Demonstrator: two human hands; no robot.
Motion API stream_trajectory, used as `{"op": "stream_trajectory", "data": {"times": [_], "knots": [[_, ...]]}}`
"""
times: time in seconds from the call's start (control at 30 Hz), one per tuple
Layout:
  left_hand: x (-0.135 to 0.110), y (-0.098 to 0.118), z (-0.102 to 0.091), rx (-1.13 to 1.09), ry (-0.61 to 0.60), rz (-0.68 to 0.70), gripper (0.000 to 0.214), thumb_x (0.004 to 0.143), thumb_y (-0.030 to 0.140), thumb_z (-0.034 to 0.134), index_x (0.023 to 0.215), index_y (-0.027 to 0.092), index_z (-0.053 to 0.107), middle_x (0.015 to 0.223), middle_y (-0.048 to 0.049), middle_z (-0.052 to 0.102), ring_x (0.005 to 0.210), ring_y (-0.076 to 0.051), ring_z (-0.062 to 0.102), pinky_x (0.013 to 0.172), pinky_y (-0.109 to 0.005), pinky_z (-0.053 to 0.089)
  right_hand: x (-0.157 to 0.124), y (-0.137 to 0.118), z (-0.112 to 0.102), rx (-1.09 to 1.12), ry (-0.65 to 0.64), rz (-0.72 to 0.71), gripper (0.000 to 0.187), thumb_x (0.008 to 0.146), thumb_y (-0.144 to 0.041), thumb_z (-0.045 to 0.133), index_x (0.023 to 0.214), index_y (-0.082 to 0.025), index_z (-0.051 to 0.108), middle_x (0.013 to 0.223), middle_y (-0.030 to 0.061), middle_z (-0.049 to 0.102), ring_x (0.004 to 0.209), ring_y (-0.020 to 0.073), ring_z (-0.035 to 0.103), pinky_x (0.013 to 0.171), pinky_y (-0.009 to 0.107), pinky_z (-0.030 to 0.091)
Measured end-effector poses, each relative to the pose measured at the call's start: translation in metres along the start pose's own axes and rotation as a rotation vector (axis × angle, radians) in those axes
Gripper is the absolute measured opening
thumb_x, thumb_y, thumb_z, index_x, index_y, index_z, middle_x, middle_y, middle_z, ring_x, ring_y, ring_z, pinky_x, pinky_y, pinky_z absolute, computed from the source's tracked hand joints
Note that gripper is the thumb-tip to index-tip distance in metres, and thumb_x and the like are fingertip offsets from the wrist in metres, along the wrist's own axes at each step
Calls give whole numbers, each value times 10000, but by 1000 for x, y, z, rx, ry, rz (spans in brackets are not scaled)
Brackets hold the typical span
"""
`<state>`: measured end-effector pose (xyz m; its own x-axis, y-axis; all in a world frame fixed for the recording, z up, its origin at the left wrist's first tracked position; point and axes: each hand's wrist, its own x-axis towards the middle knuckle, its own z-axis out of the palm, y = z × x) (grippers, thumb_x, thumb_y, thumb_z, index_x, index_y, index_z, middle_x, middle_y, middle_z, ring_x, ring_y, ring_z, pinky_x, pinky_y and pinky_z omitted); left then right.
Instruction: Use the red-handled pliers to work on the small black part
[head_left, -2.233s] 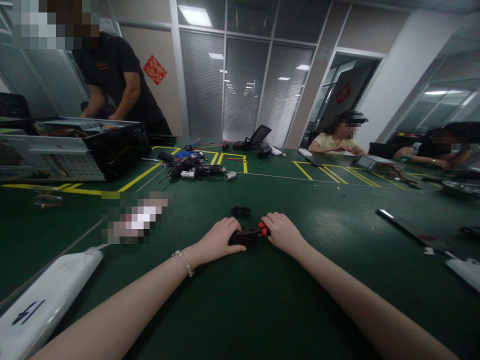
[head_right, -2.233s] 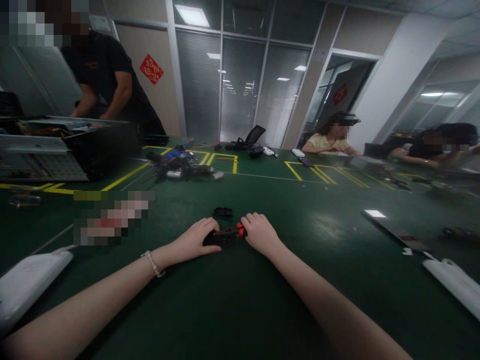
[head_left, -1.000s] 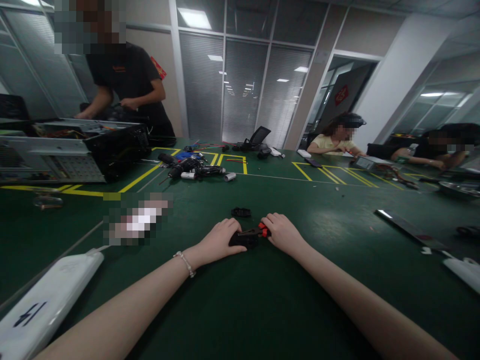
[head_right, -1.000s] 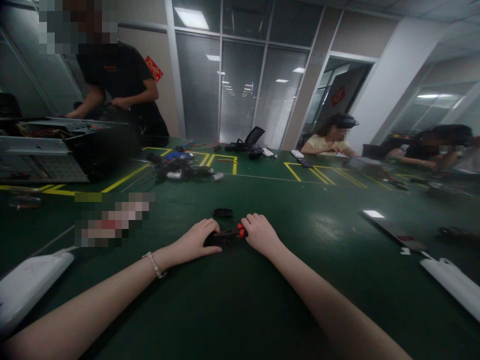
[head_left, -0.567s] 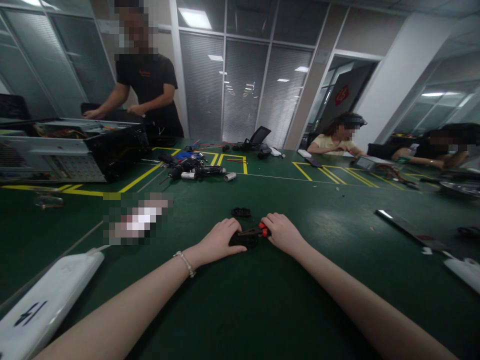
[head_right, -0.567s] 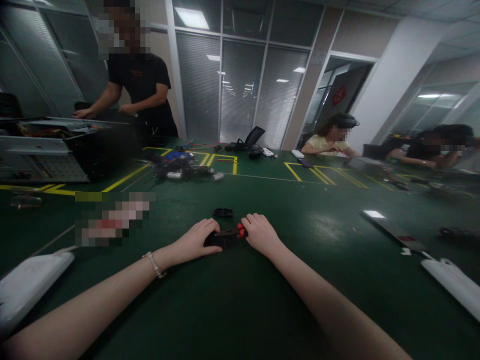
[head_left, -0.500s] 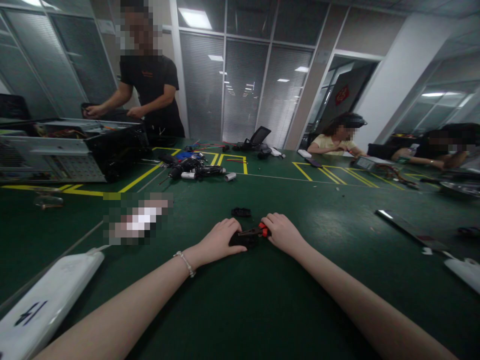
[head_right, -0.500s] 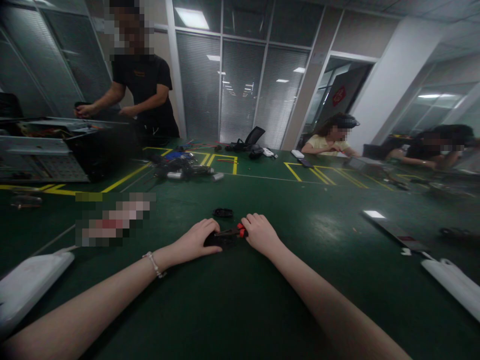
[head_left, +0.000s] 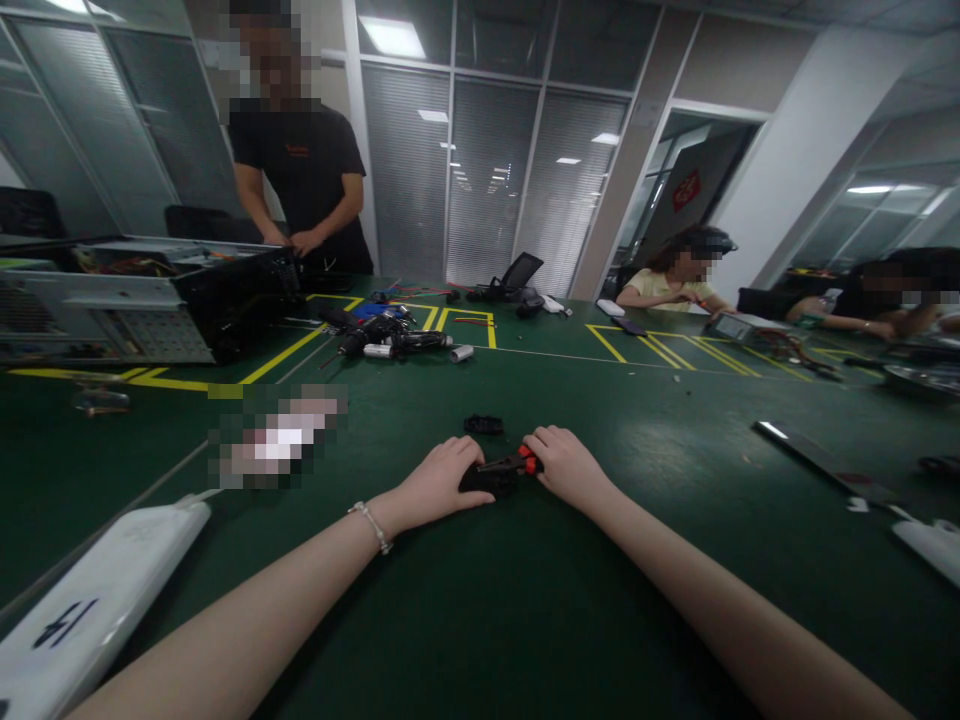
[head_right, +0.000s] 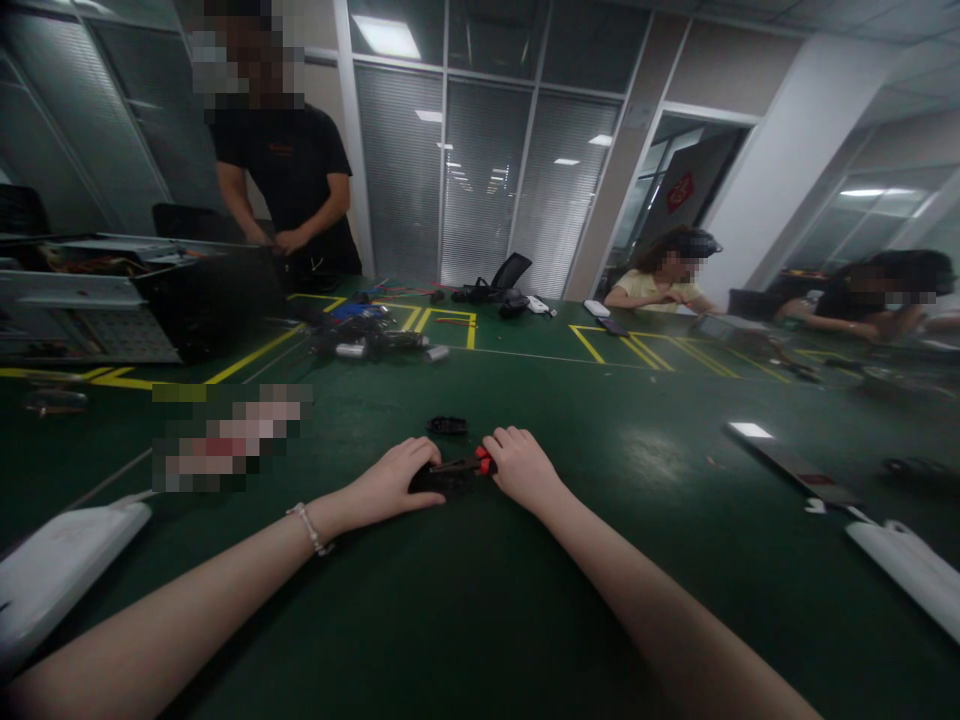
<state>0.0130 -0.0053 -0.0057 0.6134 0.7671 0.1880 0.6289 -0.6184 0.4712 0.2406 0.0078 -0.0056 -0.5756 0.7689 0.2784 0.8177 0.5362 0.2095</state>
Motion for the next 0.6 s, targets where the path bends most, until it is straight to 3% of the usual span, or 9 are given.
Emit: {"op": "stream_trajectory", "data": {"times": [0.6], "knots": [[0,-1,0,3,18,11,342,715,449,592,915,195,479,971,-36,498,871,-206,475,718,-311,391,0,0,0,7,20,-6,327,651,-110,543,978,-130,549,959,88,531,829,195,475,743,299,365]]}}
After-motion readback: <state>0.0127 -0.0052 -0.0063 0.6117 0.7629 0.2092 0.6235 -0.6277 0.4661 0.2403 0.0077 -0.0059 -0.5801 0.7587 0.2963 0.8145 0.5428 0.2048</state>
